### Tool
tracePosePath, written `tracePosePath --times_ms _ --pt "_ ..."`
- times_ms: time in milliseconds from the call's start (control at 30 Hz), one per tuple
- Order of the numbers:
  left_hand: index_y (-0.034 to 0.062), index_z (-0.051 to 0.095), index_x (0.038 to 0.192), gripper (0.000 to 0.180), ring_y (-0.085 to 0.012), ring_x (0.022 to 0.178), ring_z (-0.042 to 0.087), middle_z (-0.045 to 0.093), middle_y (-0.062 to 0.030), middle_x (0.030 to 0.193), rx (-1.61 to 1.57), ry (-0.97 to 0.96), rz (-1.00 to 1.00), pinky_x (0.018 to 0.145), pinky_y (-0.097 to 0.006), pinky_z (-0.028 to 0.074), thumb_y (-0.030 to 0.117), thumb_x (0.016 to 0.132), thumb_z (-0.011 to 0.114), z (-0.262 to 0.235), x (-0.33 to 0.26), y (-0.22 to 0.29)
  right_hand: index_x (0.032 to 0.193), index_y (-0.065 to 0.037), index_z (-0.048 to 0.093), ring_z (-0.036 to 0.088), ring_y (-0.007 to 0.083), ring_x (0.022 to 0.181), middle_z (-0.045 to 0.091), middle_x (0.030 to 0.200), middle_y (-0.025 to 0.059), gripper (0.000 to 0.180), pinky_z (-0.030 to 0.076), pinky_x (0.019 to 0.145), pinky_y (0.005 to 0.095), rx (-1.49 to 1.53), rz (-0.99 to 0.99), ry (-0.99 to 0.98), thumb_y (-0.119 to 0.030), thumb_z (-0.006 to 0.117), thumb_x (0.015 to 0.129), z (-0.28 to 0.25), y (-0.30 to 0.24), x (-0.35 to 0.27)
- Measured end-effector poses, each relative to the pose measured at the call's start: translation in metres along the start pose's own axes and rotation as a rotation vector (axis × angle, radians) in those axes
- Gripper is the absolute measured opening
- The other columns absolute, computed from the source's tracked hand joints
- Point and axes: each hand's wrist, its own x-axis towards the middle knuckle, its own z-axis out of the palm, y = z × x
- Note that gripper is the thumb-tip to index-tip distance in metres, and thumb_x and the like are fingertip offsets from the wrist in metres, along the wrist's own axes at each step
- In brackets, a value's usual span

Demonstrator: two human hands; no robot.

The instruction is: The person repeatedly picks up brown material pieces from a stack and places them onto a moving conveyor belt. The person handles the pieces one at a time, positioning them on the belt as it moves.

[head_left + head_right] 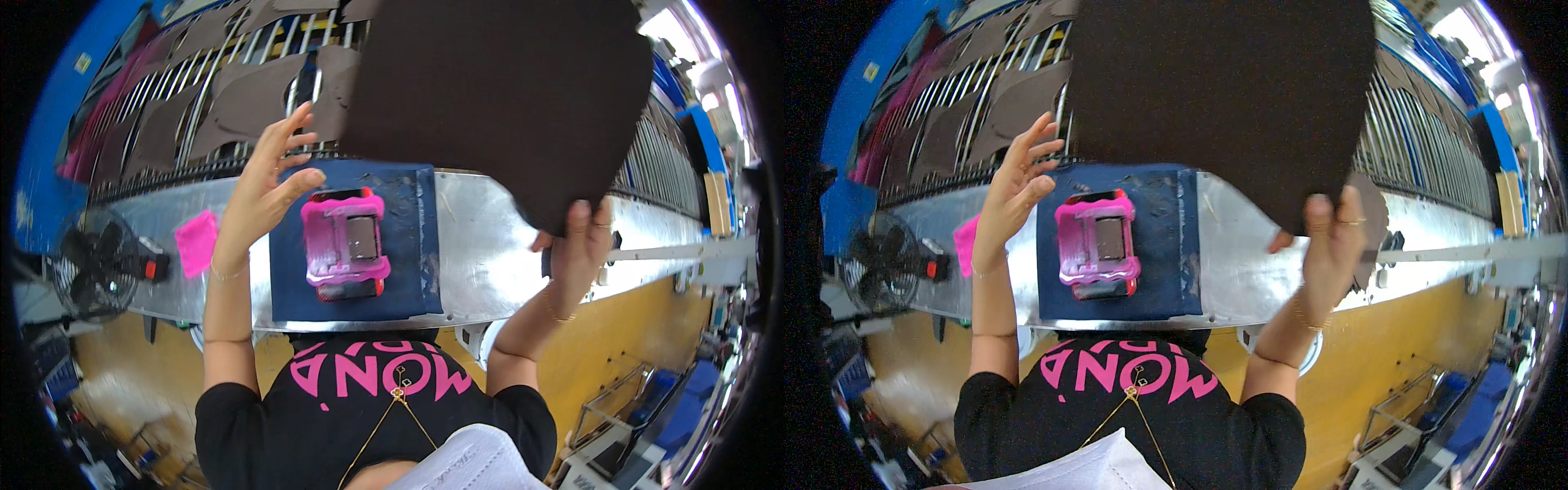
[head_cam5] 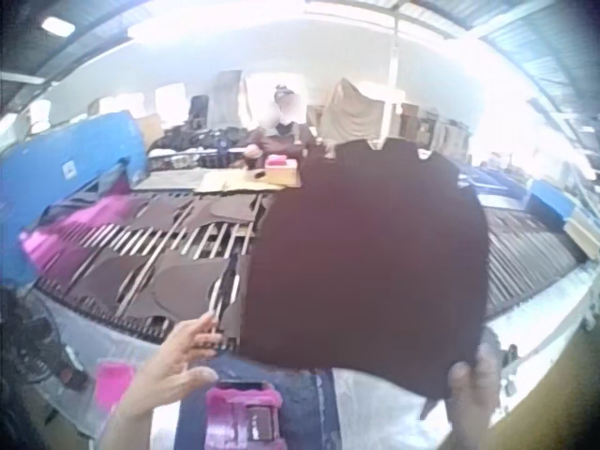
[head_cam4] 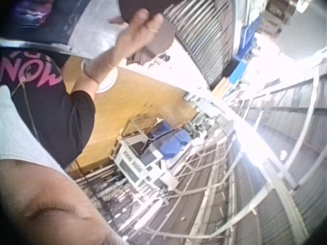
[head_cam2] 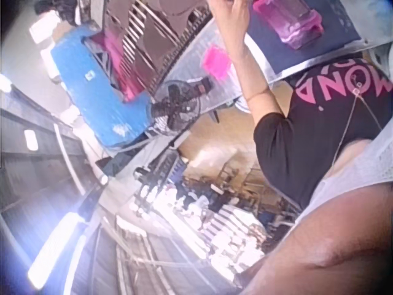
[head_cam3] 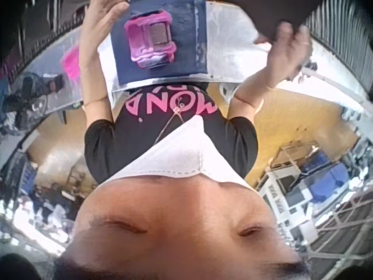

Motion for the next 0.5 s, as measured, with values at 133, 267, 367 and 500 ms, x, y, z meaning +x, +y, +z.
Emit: tracePosePath --times_ms 133,267,367,500 --pt "-0.0029 0.058 0.101 0.016 -0.0124 0.057 0.06 0.062 -0.0058 0.077 -0.146 0.076 -0.237 0.047 -0.024 0.049 0.009 0.09 0.059 -0.041 -0.022 0.017 0.112 0.0 0.047 0.061 0.0167 0.053 0.063 0.078 0.0117 0.021 0.05 0.049 0.0255 0.363 0.049 -0.259 -0.014 0.048 0.097 0.078 0.026 -0.018" --pt "-0.0026 0.061 0.098 0.014 -0.0102 0.057 0.059 0.062 -0.0049 0.076 0.128 0.304 -0.141 0.048 -0.022 0.045 0.006 0.087 0.062 -0.1 -0.055 0.026 0.098 0.0 0.062 0.057 0.0216 0.072 0.065 0.081 0.0106 0.022 0.046 0.067 0.0293 -0.041 -0.152 -0.448 -0.006 0.07 0.079 0.12 0.052 -0.025" --pt "-0.0019 0.062 0.099 0.015 -0.0095 0.06 0.061 0.063 -0.0051 0.076 0.191 0.337 -0.09 0.053 -0.021 0.047 0.005 0.087 0.063 -0.126 -0.075 0.033 0.089 -0.002 0.066 0.052 0.0232 0.069 0.064 0.076 0.0092 0.02 0.044 0.069 0.0307 -0.144 -0.227 -0.514 -0.007 0.075 0.072 0.141 0.048 -0.029" --pt "-0.0024 0.062 0.099 0.014 -0.0075 0.061 0.06 0.063 -0.0034 0.074 0.261 0.351 -0.078 0.054 -0.02 0.047 0.004 0.087 0.063 -0.136 -0.091 0.035 0.076 -0.005 0.068 0.049 0.0216 0.063 0.059 0.063 0.0056 0.009 0.041 0.075 0.0337 -0.151 -0.302 -0.564 -0.008 0.075 0.071 0.151 0.056 -0.036"
